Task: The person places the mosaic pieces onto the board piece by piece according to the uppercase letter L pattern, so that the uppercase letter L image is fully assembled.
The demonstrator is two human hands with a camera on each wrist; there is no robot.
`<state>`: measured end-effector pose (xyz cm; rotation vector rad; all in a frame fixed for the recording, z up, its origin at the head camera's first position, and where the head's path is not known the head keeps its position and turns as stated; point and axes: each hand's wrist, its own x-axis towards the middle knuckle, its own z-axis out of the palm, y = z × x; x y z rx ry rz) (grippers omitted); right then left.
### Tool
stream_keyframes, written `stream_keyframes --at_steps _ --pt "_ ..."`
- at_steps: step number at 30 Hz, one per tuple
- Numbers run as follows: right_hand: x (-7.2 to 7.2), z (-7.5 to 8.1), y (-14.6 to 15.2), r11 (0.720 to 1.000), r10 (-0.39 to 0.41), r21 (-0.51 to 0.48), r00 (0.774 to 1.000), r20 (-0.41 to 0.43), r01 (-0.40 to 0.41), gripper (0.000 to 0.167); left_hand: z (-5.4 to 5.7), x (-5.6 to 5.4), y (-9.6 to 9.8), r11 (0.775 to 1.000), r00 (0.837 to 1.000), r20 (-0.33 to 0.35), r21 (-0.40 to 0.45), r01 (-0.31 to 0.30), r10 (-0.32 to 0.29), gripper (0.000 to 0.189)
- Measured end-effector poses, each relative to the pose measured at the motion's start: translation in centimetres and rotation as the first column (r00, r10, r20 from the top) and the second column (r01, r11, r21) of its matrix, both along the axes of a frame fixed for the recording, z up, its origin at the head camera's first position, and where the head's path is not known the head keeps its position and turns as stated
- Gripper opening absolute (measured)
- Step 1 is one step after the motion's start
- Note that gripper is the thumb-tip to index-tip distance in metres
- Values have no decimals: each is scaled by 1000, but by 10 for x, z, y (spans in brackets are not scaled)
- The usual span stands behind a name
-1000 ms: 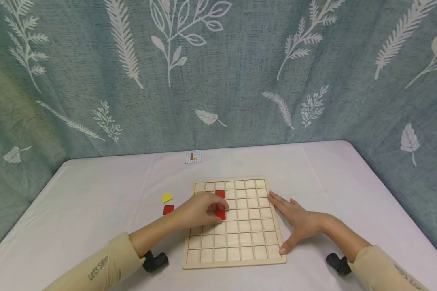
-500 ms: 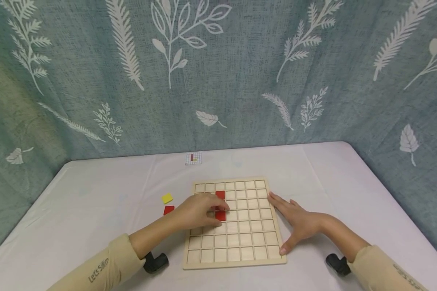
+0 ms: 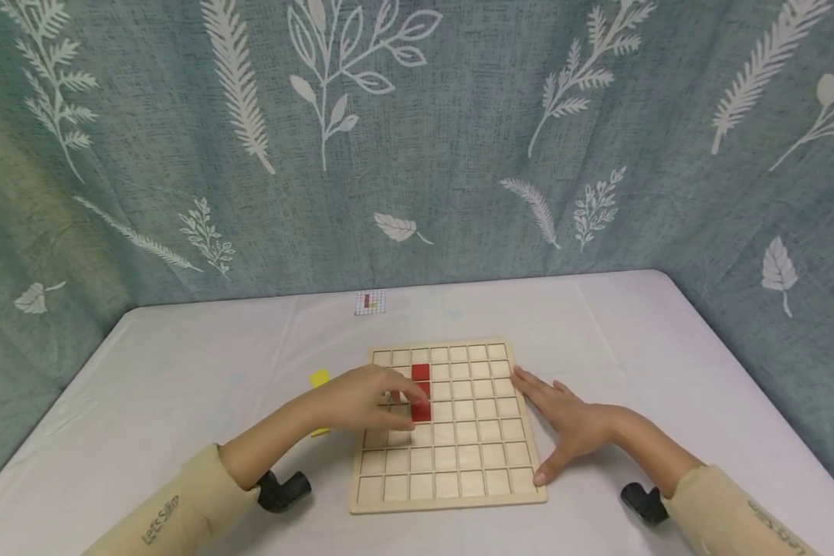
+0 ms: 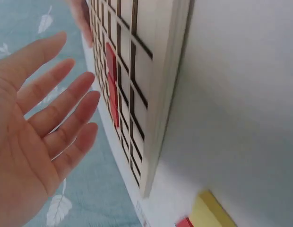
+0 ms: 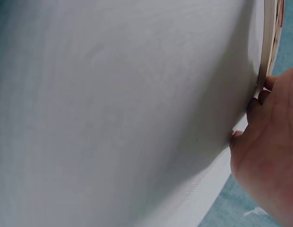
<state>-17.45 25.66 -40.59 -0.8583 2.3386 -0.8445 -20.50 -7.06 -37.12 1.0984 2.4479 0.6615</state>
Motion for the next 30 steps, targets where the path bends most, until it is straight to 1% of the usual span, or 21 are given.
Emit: stream_keyframes --at_steps 2,5,7,10,12,14,18,21,25,30 --pt "0 0 0 1000 4 0 1000 0 -4 128 1 1 -8 1000 1000 12 11 0 0 30" --pt "0 0 0 1000 5 1 1000 -2 -5 128 3 2 -23 998 999 40 52 -27 25 31" --pt "-1 1 1 1000 5 0 1000 -3 -5 128 3 2 -34 995 999 32 88 -45 42 31" --pt "-1 1 1 1000 5 -7 1000 -5 -5 128 2 2 -53 989 996 -6 121 -84 86 29" --pt "0 1 1 1000 6 -11 1000 -6 -6 127 -1 2 -66 988 993 -59 119 -99 106 28" --pt "0 1 1 1000 8 -15 1000 -7 -8 127 -3 2 -78 987 988 -91 114 -117 128 26" --pt "0 1 1 1000 11 -22 1000 -4 -12 127 -7 4 -97 983 979 -124 113 -147 161 22" --pt "0 1 0 1000 14 -22 1000 -2 -14 127 -9 6 -106 976 972 -128 119 -182 197 21" --pt "0 0 -1 1000 7 -12 1000 1 -7 127 -12 6 -111 969 965 -131 124 -212 228 21" --pt "1 -1 -1 1000 0 -2 1000 5 0 128 -16 3 -112 973 967 -134 106 -205 219 21"
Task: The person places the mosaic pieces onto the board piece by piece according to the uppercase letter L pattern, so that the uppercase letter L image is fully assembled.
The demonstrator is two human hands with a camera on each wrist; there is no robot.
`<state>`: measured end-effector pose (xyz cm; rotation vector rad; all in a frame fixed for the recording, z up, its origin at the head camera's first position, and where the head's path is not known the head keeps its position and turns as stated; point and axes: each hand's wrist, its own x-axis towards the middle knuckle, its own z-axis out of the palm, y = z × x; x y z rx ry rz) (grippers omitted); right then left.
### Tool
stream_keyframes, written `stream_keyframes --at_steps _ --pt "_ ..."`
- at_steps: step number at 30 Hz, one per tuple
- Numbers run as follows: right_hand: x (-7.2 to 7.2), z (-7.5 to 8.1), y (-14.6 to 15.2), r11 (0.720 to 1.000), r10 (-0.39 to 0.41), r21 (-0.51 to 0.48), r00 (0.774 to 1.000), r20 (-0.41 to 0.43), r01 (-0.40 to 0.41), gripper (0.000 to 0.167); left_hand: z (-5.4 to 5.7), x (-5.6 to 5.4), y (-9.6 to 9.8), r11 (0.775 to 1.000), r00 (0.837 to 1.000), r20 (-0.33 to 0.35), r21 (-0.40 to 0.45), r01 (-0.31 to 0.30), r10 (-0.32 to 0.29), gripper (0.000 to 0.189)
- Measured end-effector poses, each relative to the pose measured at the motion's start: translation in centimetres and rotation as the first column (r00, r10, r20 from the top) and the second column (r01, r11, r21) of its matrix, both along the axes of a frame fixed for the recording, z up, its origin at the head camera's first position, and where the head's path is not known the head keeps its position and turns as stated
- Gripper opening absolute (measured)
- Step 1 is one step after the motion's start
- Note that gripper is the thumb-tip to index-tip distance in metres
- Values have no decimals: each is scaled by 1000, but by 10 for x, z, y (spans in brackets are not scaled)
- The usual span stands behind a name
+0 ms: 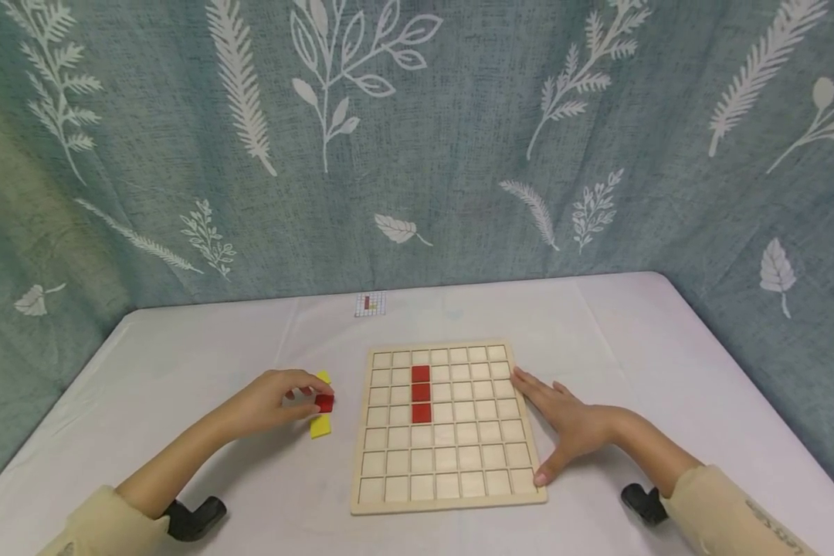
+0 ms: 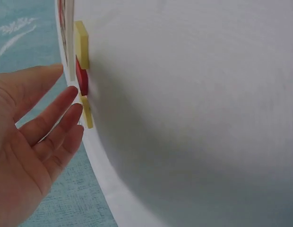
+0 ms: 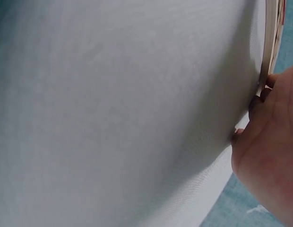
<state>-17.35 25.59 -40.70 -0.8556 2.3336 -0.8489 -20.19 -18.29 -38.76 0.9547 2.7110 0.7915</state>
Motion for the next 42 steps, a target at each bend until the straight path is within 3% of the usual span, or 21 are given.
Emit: stream_keyframes --at_steps 9,24,36,42 --pt "1 1 1 1000 9 -28 1000 5 -8 126 -3 -3 2 998 1000 -5 -60 -13 12 31" --pt "2 1 0 1000 2 -28 1000 9 -1 127 -17 -5 0 991 995 64 105 -82 76 31" --pt "2 1 1 1000 -2 -26 1000 14 2 127 -25 -2 1 982 996 12 162 -92 91 29" --pt "1 0 1 1000 -12 -9 1000 21 12 128 -24 -2 2 983 990 47 126 -137 132 29"
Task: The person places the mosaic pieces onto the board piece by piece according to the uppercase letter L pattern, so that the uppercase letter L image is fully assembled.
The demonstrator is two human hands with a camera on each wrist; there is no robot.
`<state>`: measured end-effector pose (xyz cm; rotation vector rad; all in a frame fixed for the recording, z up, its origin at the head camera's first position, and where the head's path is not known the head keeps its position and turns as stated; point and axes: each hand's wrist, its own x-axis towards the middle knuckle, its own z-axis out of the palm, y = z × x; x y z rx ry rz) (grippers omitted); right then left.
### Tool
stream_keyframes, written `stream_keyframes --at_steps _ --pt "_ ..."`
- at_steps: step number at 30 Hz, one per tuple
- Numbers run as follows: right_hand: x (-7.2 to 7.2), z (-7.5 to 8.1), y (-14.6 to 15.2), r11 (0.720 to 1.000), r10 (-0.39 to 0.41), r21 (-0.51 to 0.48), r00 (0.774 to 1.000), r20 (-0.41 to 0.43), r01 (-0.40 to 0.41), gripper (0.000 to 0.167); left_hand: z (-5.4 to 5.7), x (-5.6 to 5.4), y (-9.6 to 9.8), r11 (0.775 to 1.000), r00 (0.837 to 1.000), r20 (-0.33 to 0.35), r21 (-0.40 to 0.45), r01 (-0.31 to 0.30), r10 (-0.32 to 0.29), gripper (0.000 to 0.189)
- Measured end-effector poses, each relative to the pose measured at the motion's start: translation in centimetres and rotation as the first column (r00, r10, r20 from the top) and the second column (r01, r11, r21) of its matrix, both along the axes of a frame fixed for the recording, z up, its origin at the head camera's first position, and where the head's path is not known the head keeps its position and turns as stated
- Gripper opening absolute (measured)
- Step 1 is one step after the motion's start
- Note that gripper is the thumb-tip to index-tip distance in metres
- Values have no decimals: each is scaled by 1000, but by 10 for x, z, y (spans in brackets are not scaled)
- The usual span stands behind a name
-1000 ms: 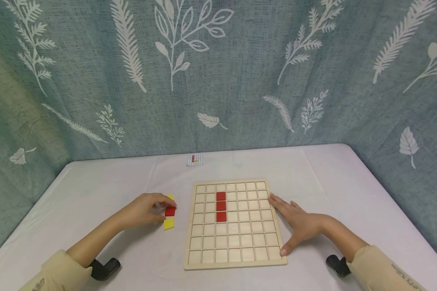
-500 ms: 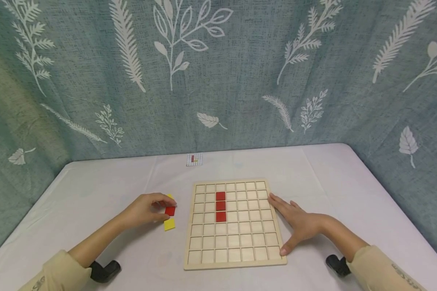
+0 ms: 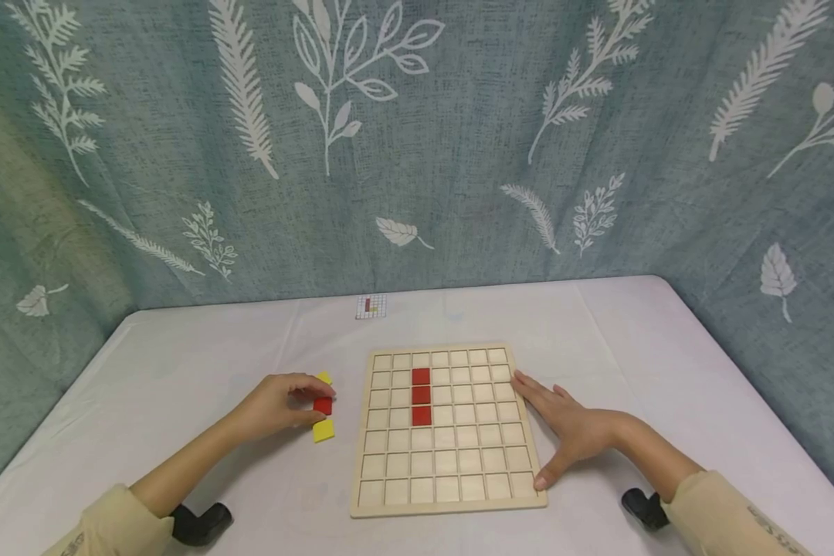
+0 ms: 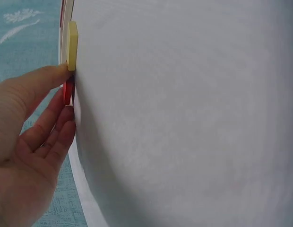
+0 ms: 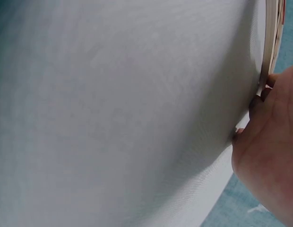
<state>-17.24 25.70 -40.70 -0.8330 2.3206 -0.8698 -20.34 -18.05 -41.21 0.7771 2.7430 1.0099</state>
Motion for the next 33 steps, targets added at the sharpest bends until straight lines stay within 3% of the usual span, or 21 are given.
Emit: stream_keyframes --at_steps 12,26,33 --pt "-1 -2 2 1000 -2 -4 1000 -9 1 127 5 4 3 995 996 14 42 -93 93 32" --pt "0 0 1 999 24 -29 1000 2 -24 125 8 7 8 993 996 -21 76 -86 88 34" --pt "-1 0 1 1000 18 -15 1000 2 -18 126 11 9 18 994 997 36 85 -70 67 31"
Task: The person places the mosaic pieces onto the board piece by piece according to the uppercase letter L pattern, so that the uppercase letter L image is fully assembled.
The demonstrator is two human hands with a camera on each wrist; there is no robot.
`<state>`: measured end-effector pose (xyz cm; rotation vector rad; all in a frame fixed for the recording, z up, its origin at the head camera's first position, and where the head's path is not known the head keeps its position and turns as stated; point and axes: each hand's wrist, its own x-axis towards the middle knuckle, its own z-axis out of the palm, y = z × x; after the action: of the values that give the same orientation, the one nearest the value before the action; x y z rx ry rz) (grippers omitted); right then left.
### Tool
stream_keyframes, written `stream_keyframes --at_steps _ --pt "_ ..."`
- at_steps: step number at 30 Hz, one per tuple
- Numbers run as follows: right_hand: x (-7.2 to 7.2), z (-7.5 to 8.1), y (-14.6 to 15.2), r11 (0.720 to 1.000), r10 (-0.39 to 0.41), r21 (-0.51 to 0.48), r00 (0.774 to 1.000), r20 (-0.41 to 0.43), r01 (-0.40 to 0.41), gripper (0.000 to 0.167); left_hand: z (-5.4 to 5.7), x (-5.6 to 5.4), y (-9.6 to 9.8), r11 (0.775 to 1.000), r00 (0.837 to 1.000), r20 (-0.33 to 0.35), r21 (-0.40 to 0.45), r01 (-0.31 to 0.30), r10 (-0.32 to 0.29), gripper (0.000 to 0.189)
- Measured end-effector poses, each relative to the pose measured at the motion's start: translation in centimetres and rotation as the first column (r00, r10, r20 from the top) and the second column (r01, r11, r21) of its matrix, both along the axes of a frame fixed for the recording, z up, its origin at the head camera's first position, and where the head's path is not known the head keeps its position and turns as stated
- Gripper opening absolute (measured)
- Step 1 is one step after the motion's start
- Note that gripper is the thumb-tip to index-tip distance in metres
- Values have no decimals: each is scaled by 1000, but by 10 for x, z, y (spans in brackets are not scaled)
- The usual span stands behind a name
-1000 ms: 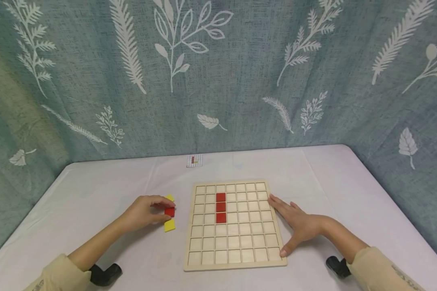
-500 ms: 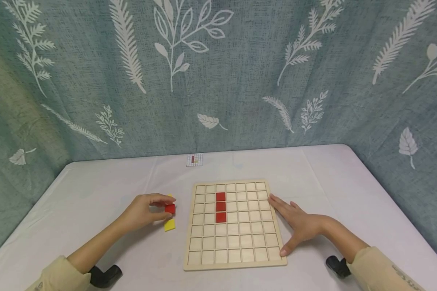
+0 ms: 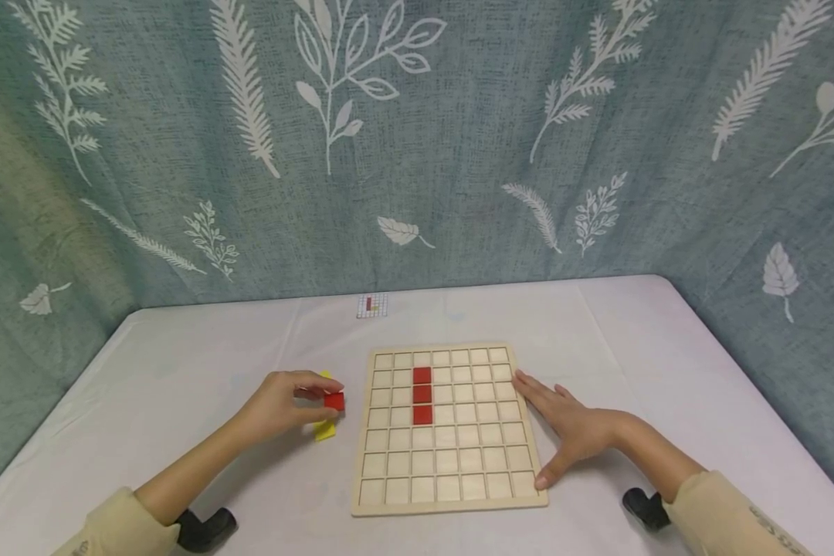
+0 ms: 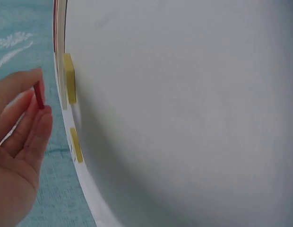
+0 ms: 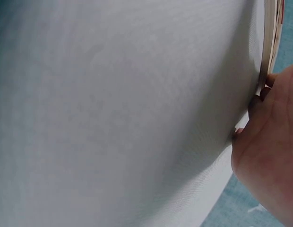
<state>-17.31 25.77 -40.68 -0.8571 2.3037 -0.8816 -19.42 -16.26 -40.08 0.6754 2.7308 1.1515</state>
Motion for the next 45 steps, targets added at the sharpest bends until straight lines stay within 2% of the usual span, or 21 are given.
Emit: stream_keyframes --at_steps 6,13,19,23,29,36,45 --pt "0 -1 1 1000 0 2 1000 -3 0 126 2 3 15 998 998 30 40 47 -49 31" --pt "1 -2 1 1000 -17 19 1000 -4 17 127 3 4 42 990 991 12 36 136 -136 29" --pt "-1 -1 -1 1000 -11 28 1000 -11 11 128 6 7 66 971 971 3 6 240 -240 28" --pt "-1 0 0 1000 3 10 1000 -10 -3 126 7 9 80 957 957 7 -31 289 -289 23" --pt "-2 -2 0 999 -16 34 1000 -15 16 129 5 8 94 933 935 -1 -66 354 -355 22" --pt "-2 1 0 1000 -11 28 1000 -15 11 129 2 8 101 930 932 24 -72 362 -361 22" --pt "-2 0 1 1000 -4 10 1000 -12 4 128 1 12 112 948 954 19 -106 299 -299 24"
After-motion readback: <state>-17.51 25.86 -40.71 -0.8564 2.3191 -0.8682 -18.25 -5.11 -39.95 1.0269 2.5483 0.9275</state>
